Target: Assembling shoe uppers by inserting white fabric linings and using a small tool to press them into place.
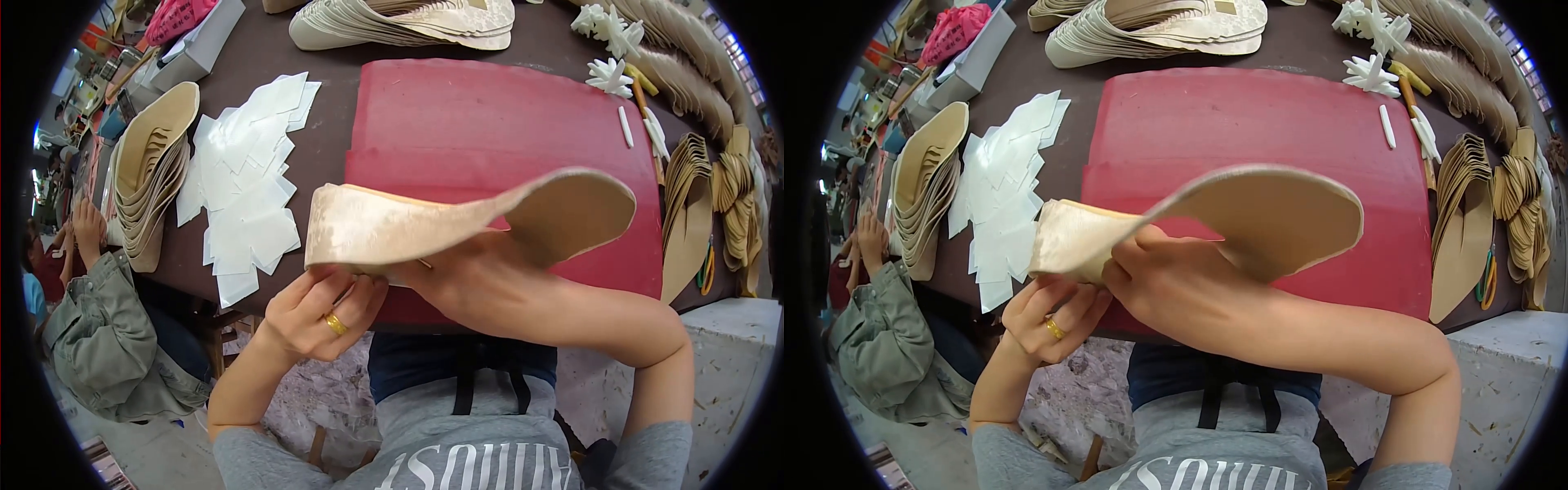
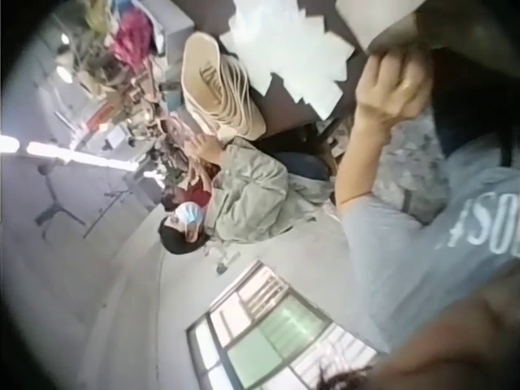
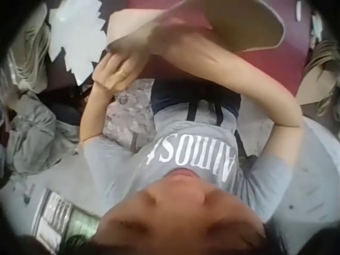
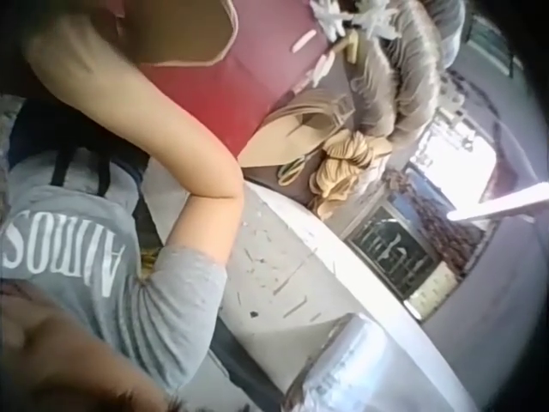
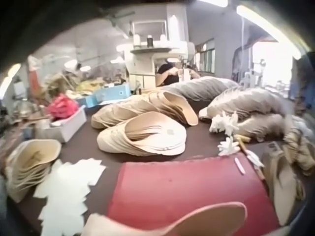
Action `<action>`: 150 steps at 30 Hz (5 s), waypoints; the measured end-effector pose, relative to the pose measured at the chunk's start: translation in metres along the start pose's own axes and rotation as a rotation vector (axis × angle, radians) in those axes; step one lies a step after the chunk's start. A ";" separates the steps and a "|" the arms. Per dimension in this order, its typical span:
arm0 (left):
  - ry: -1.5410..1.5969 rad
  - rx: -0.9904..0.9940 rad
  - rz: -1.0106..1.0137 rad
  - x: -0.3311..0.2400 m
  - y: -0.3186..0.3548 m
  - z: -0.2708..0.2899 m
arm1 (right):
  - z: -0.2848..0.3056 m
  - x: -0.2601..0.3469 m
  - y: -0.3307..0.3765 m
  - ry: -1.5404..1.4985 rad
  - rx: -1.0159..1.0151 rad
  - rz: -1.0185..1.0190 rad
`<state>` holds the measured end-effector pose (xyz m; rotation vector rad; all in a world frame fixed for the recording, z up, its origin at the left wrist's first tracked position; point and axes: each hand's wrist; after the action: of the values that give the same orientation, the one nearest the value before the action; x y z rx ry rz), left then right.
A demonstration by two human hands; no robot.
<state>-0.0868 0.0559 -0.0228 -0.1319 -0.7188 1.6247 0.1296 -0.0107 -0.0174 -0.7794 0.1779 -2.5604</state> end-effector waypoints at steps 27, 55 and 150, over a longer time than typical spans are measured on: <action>-0.148 0.167 0.072 0.017 0.013 0.025 | 0.000 0.014 -0.017 -0.115 0.021 -0.074; -0.375 0.087 -0.016 -0.001 0.016 0.029 | 0.003 -0.012 0.004 -0.185 0.024 0.237; 0.664 0.268 0.596 -0.048 -0.097 -0.017 | 0.081 -0.023 0.084 -0.218 -0.020 -0.330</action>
<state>0.0145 0.0191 -0.0013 -0.7057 0.0716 2.0534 0.2236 -0.0742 0.0174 -1.1722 0.0041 -2.7519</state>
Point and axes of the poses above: each hand's wrist, its own y-axis away from the middle knuckle, its own z-axis out of the back of the hand, x = y × z, and after that the axes turned 6 degrees about -y, right-handed
